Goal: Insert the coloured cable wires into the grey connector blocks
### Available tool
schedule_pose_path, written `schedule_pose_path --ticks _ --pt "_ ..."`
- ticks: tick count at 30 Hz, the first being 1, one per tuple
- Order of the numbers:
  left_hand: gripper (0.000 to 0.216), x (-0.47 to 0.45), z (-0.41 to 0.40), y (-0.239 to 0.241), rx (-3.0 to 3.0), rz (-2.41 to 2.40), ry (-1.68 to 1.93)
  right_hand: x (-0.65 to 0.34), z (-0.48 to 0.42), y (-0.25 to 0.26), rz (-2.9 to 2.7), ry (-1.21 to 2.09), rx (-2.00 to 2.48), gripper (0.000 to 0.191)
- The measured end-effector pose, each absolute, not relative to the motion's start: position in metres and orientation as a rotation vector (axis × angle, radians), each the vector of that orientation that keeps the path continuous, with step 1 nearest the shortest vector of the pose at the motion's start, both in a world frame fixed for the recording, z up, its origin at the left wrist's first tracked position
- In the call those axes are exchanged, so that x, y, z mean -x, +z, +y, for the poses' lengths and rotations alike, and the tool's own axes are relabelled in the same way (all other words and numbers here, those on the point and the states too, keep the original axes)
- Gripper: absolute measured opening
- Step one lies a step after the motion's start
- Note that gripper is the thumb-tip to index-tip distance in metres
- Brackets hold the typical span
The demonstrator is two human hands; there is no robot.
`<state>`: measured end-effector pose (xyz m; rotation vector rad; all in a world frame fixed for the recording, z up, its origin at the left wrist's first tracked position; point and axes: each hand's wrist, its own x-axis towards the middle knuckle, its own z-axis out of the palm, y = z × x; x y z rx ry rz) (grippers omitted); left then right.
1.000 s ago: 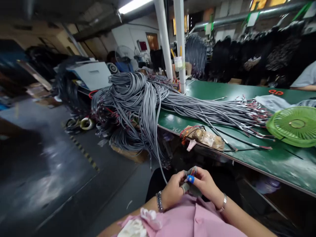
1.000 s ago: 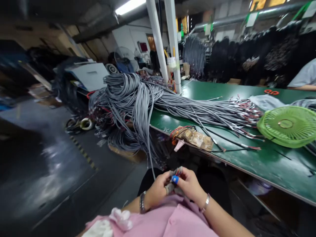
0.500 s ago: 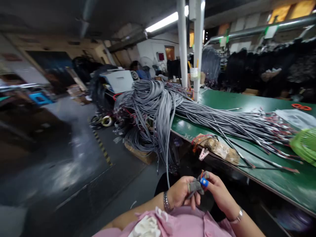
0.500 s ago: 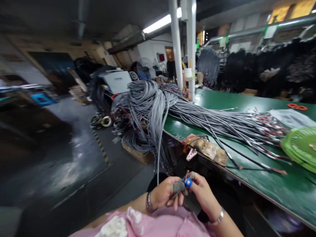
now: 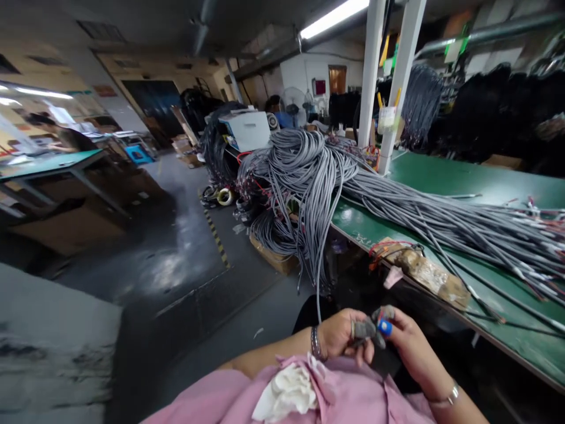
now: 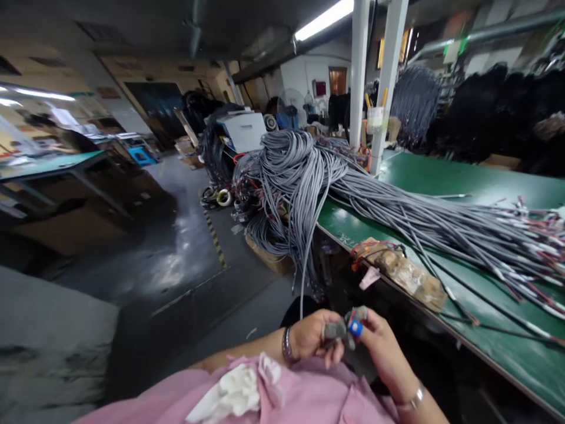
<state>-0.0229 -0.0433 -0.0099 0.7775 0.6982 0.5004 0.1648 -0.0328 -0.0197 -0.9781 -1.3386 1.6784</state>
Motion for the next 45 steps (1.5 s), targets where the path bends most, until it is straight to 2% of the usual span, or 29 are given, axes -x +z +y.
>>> schedule_pose_path --ticks 6,13,19,25,28,31,35,37,39,45 --pt "0.035 0.023 -0.044 -0.018 -0.705 0.883 0.804 -0.161 -0.035 -0.03 -1.041 1.731 1.055 0.024" --pt "0.034 0.017 -0.045 -0.023 -0.844 1.019 0.91 -0.156 -0.035 -0.014 -1.206 1.702 1.042 0.025" --pt "0.036 0.017 -0.046 -0.021 -1.021 1.047 0.811 -0.15 -0.03 -0.014 -1.315 1.585 1.118 0.025" --pt "0.041 0.021 -0.037 -0.016 -0.936 0.933 0.612 -0.156 -0.025 -0.019 -1.274 1.611 1.067 0.02" --pt "0.04 0.016 -0.034 -0.014 -0.911 0.966 0.635 -0.158 -0.025 -0.018 -1.256 1.587 1.085 0.019" --pt "0.037 0.009 -0.034 -0.016 -0.816 0.993 0.784 -0.16 -0.029 -0.018 -1.295 1.456 1.107 0.016" --pt "0.032 0.001 -0.034 -0.023 -0.617 0.986 0.909 -0.163 -0.041 -0.017 -1.662 1.035 1.148 0.012" --pt "0.028 0.0 -0.034 -0.025 -0.564 0.99 0.932 -0.165 -0.043 -0.018 -1.785 0.939 1.131 0.01" --pt "0.026 0.0 -0.034 -0.026 -0.567 1.018 0.96 -0.167 -0.042 -0.02 -1.758 1.018 1.126 0.012" --pt "0.031 0.004 -0.038 -0.028 -0.759 1.087 0.887 -0.169 -0.024 -0.027 -1.286 1.631 1.143 0.029"
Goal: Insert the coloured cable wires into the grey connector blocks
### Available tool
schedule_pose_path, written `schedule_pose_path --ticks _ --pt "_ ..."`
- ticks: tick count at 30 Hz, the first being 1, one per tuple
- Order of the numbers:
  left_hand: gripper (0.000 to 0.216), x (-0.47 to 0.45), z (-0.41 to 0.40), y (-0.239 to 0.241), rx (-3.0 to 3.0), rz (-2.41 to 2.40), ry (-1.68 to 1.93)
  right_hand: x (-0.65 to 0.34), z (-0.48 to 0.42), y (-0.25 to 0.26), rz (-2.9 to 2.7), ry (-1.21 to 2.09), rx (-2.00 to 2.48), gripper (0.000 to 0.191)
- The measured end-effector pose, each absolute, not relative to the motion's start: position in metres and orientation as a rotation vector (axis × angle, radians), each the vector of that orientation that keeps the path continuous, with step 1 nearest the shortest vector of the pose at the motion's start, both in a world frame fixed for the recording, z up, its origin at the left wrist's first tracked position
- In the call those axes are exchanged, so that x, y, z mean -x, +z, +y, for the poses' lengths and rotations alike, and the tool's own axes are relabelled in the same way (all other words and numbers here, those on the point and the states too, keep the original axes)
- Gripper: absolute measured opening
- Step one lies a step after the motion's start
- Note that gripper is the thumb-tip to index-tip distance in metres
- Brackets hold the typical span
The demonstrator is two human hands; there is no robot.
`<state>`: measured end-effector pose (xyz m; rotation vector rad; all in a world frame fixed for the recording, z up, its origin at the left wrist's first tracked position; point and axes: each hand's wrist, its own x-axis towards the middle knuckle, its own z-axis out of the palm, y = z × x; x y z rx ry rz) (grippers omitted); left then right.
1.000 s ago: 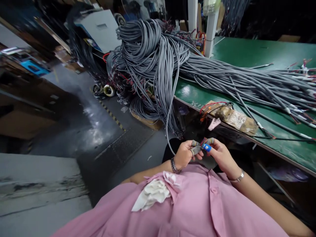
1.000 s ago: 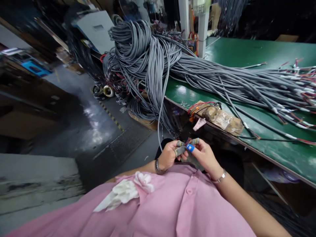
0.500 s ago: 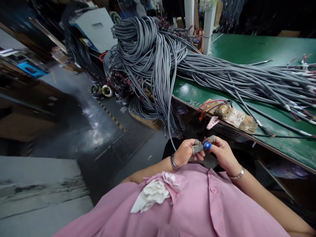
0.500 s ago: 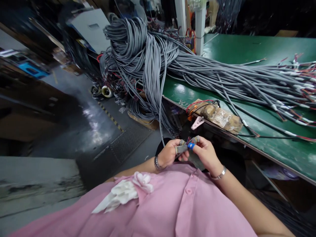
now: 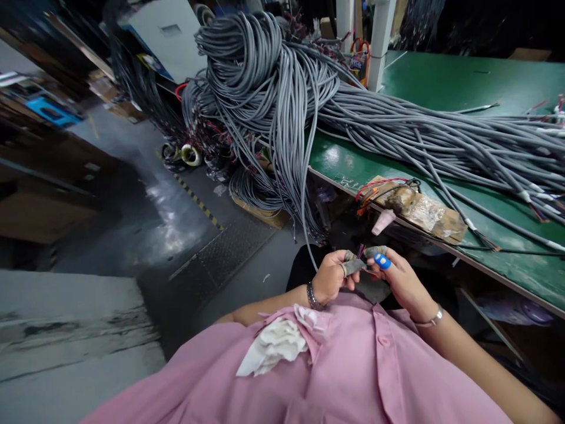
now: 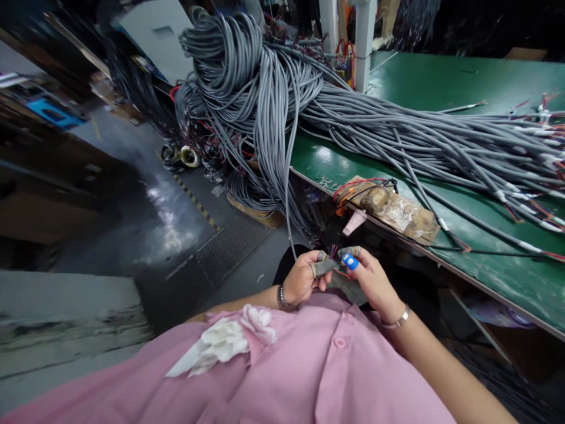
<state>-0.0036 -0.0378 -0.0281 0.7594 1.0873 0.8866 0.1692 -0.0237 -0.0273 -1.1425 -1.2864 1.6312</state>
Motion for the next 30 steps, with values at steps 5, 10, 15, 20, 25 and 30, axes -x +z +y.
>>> schedule_pose_path --ticks 5,10,15,20,25,30 --pt "0.025 0.005 -0.038 -0.031 -0.897 1.095 0.834 -0.163 -0.016 -0.023 -1.267 1.704 1.155 0.029" --pt "0.021 0.006 -0.037 -0.025 -0.919 1.069 0.821 -0.155 -0.022 -0.025 -1.175 1.663 1.135 0.019" --pt "0.027 0.005 -0.036 -0.028 -0.826 1.056 0.928 -0.148 -0.028 -0.03 -0.999 1.603 1.165 0.015" --pt "0.023 0.007 -0.036 -0.037 -0.78 1.038 0.919 -0.147 -0.026 -0.029 -1.032 1.664 1.152 0.016" --pt "0.021 0.01 -0.039 -0.036 -0.81 1.068 0.854 -0.146 -0.022 -0.025 -1.177 1.672 1.172 0.022" --pt "0.024 0.011 -0.039 -0.034 -0.835 1.099 0.851 -0.144 -0.022 -0.026 -1.204 1.641 1.21 0.018"
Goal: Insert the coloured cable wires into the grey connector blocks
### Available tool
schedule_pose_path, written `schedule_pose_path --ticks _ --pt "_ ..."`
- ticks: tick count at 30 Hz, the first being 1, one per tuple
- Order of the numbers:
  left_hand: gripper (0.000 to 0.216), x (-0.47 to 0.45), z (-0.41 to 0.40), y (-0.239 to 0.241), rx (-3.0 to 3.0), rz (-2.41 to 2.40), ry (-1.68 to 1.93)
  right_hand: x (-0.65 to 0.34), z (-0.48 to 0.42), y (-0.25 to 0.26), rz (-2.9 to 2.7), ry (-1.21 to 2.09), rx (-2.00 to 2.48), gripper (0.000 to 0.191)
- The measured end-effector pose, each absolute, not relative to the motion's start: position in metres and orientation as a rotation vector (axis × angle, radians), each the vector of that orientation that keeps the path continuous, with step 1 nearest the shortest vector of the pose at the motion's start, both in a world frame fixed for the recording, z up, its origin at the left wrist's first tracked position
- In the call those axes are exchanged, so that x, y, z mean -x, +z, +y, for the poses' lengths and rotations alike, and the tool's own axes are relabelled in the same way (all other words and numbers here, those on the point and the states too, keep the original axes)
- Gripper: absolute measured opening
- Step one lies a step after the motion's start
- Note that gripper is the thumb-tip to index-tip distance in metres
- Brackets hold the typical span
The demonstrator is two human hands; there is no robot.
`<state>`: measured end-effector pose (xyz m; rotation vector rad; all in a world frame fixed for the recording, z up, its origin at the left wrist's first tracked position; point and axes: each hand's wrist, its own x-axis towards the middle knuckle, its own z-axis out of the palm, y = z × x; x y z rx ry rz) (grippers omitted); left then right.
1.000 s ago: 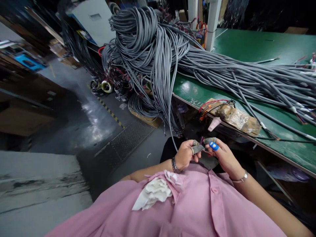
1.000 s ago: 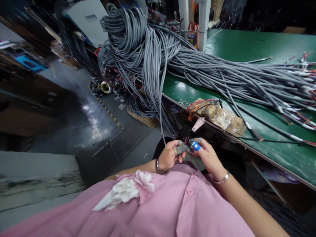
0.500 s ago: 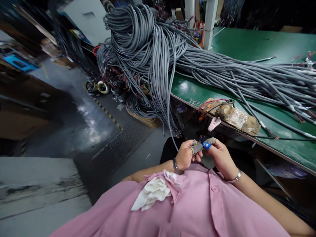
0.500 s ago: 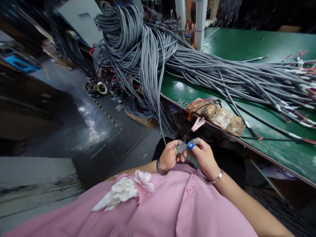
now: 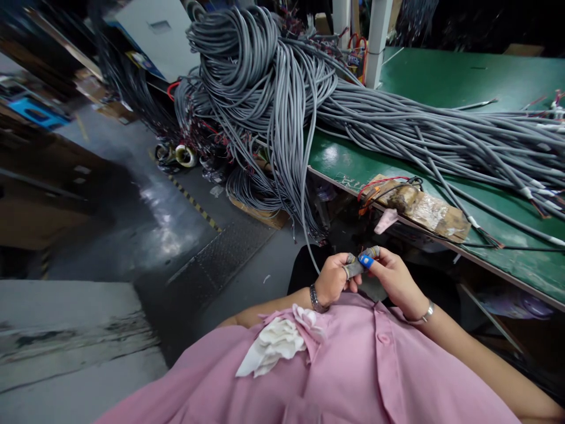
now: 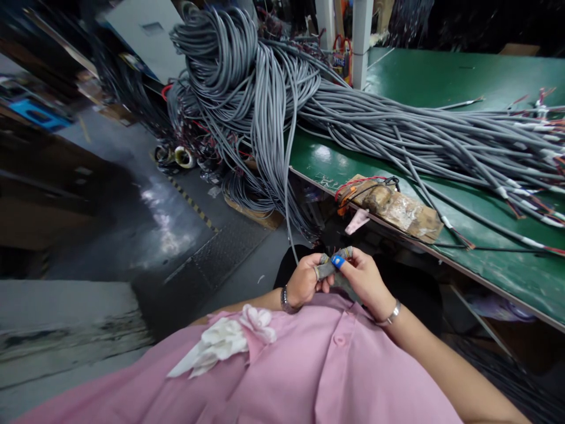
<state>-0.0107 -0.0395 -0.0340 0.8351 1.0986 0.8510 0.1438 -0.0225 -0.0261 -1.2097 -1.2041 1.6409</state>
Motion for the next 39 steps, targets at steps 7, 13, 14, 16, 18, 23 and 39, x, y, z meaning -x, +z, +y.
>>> schedule_pose_path --ticks 7,13,14,16,18,23,39 --pt "0.026 0.01 -0.038 -0.036 -0.818 1.083 0.888 -0.142 -0.025 -0.034 -1.12 1.54 1.302 0.011" --pt "0.028 0.014 -0.044 -0.033 -0.87 1.085 0.735 -0.158 -0.008 -0.029 -0.448 1.619 1.168 0.014" --pt "0.028 0.015 -0.044 -0.032 -0.863 1.099 0.736 -0.161 -0.007 -0.028 -0.4 1.645 1.139 0.014" --pt "0.028 0.016 -0.042 -0.031 -0.849 1.128 0.779 -0.166 -0.008 -0.028 -0.409 1.723 1.11 0.012" --pt "0.027 0.015 -0.04 -0.03 -0.85 1.132 0.822 -0.166 -0.014 -0.026 -0.516 1.811 1.118 0.015" --pt "0.029 0.011 -0.037 -0.026 -0.863 1.094 0.818 -0.155 -0.025 -0.017 -0.943 1.858 1.195 0.023" --pt "0.026 0.023 -0.025 -0.012 -0.732 1.068 0.768 -0.191 0.007 -0.038 -0.434 1.764 1.157 0.031"
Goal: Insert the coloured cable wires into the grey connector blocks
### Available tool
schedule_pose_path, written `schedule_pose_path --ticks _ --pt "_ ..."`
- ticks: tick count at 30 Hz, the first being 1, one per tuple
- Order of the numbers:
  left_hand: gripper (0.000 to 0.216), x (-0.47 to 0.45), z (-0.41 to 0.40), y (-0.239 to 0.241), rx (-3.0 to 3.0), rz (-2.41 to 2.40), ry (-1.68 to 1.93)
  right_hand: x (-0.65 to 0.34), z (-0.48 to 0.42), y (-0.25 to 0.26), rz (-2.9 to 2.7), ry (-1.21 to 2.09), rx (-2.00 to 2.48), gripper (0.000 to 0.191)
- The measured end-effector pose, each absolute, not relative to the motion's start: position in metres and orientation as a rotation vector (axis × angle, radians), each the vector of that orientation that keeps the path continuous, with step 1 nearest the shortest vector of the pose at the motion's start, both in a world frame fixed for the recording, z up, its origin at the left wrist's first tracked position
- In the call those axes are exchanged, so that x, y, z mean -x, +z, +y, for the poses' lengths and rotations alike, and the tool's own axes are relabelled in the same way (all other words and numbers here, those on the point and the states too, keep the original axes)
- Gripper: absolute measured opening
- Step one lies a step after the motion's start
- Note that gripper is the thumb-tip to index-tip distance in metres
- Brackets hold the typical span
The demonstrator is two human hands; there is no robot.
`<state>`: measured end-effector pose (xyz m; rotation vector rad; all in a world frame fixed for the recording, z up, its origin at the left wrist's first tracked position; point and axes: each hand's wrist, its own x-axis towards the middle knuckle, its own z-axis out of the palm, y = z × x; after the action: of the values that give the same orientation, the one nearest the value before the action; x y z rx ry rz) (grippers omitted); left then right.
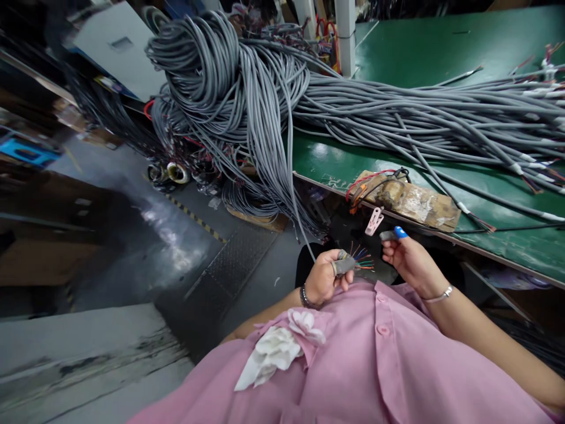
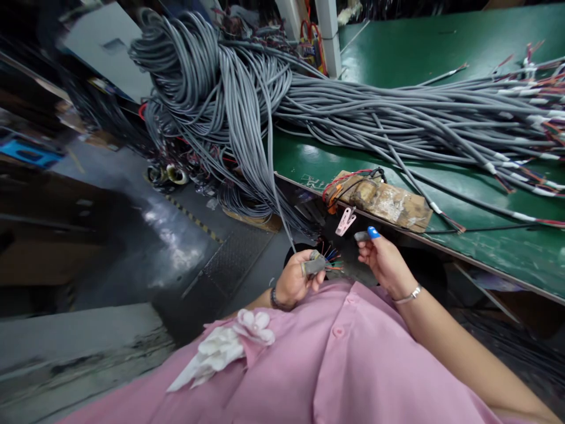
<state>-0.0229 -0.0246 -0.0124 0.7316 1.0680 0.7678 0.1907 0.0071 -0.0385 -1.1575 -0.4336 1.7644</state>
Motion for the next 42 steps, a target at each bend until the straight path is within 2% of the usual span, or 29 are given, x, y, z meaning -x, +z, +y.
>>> schedule_pose_path --ticks 6,9,15,22,30,42 --pt "0.027 0.019 -0.006 0.009 -0.603 0.916 0.653 -0.183 0.025 -0.028 -0.669 1.835 1.064 0.048" --pt "0.026 0.013 0.002 0.015 -0.583 0.872 0.65 -0.172 0.029 -0.014 -0.835 1.807 0.987 0.045" --pt "0.027 0.013 0.015 0.012 -0.576 0.845 0.596 -0.158 0.025 -0.01 -0.849 1.4 1.113 0.034" --pt "0.026 0.014 0.025 0.007 -0.604 0.859 0.572 -0.151 0.036 -0.008 -0.614 1.757 0.994 0.051" --pt "0.017 0.012 0.025 0.003 -0.584 0.801 0.555 -0.147 0.038 -0.005 -0.471 1.701 0.945 0.042" --pt "0.022 0.013 0.013 0.01 -0.577 0.834 0.584 -0.15 0.031 0.002 -0.532 1.824 0.987 0.057"
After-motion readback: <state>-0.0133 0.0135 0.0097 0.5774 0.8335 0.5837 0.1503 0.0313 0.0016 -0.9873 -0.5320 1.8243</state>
